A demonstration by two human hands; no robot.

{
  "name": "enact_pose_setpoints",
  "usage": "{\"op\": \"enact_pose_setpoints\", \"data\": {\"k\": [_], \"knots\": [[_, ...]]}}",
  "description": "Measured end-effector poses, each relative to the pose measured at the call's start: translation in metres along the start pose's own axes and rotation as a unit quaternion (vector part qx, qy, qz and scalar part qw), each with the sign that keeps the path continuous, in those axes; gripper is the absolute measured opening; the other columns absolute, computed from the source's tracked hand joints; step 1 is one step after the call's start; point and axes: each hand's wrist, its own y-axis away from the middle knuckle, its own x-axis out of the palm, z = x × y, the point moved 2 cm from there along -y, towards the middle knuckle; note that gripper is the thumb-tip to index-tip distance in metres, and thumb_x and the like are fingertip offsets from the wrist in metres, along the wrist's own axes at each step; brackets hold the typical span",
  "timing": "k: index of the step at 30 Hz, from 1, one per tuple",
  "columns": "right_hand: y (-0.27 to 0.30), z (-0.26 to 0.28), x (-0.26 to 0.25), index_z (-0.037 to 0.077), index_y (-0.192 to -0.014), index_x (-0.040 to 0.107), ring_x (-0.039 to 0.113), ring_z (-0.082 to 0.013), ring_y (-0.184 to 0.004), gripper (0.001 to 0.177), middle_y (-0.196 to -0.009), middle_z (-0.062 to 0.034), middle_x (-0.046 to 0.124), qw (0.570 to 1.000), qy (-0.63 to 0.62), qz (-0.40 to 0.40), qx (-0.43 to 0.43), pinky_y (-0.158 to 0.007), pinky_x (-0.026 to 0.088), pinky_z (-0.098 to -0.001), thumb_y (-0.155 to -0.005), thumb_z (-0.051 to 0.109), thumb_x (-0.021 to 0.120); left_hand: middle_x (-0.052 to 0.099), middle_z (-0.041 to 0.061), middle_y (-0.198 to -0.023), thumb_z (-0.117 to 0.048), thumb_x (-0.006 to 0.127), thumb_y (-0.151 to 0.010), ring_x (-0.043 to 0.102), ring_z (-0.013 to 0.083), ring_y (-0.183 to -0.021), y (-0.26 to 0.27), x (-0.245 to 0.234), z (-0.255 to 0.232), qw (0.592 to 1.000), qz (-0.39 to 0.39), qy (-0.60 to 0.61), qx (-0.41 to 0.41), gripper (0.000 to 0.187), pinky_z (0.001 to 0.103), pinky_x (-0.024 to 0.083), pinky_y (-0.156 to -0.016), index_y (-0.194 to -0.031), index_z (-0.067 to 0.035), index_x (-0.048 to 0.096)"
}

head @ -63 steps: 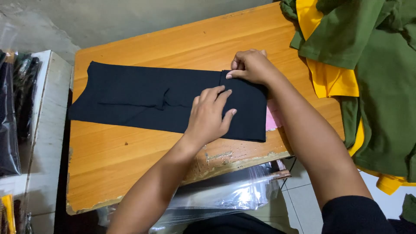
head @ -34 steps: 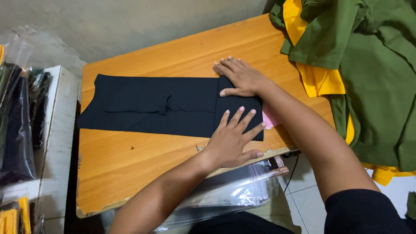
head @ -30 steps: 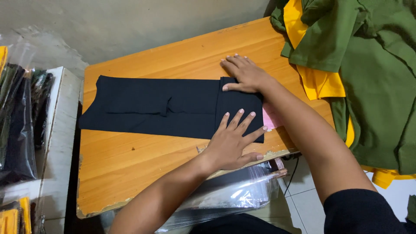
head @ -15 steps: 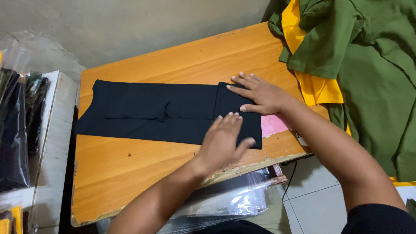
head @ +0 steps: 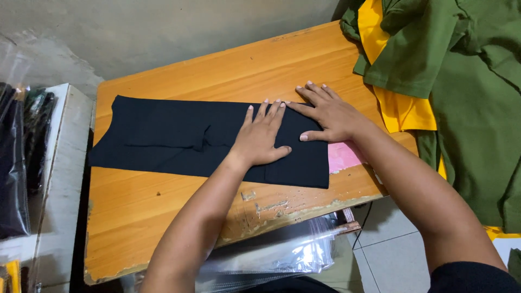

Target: Folding a black t-shirt and placing it into a clear plastic adhesive bag.

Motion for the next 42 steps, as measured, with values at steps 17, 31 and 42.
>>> {"op": "enact_pose_setpoints", "data": {"k": [17, 31, 42], "knots": [[0.019, -0.015, -0.009, 0.012, -0.156, 0.045, 0.026, -0.0486, -0.150, 0.078, -0.161, -0.0223, 0.038, 0.973, -0.114, -0.129, -0.154, -0.120, 0.023, -0.0592, -0.083, 0.036, 0.055, 0.039, 0.041, -0.151, -0.054, 0.057, -0.090, 0.031, 0.0565, -0.146, 0.050, 0.026, -0.112, 0.976, -0.174, -0.022, 0.128, 0.094, 0.068, 0.018, -0.121, -0.146, 0.019, 0.038], [0.015, 0.019, -0.014, 0.016, -0.143, 0.059, 0.038, -0.0452, -0.146, 0.098, -0.153, -0.0170, 0.052, 0.976, -0.156, -0.006, -0.155, -0.118, 0.026, -0.0624, -0.046, 0.015, 0.052, 0.070, 0.036, -0.108, -0.015, 0.057, -0.090, 0.074, 0.0481, -0.101, 0.056, 0.086, -0.131, 0.918, -0.326, -0.190, 0.123, 0.035, 0.063, 0.058, -0.078, -0.124, -0.008, 0.066], [0.013, 0.011, -0.013, 0.015, -0.144, 0.059, 0.038, -0.0434, -0.147, 0.095, -0.154, -0.0174, 0.051, 0.972, -0.166, -0.017, -0.166, -0.120, 0.024, -0.0600, -0.048, 0.017, 0.056, 0.072, 0.034, -0.100, -0.022, 0.068, -0.081, 0.075, 0.0424, -0.097, 0.063, 0.070, -0.148, 0.955, -0.260, -0.135, -0.035, 0.027, 0.051, 0.059, -0.078, -0.094, 0.001, 0.065]]}}
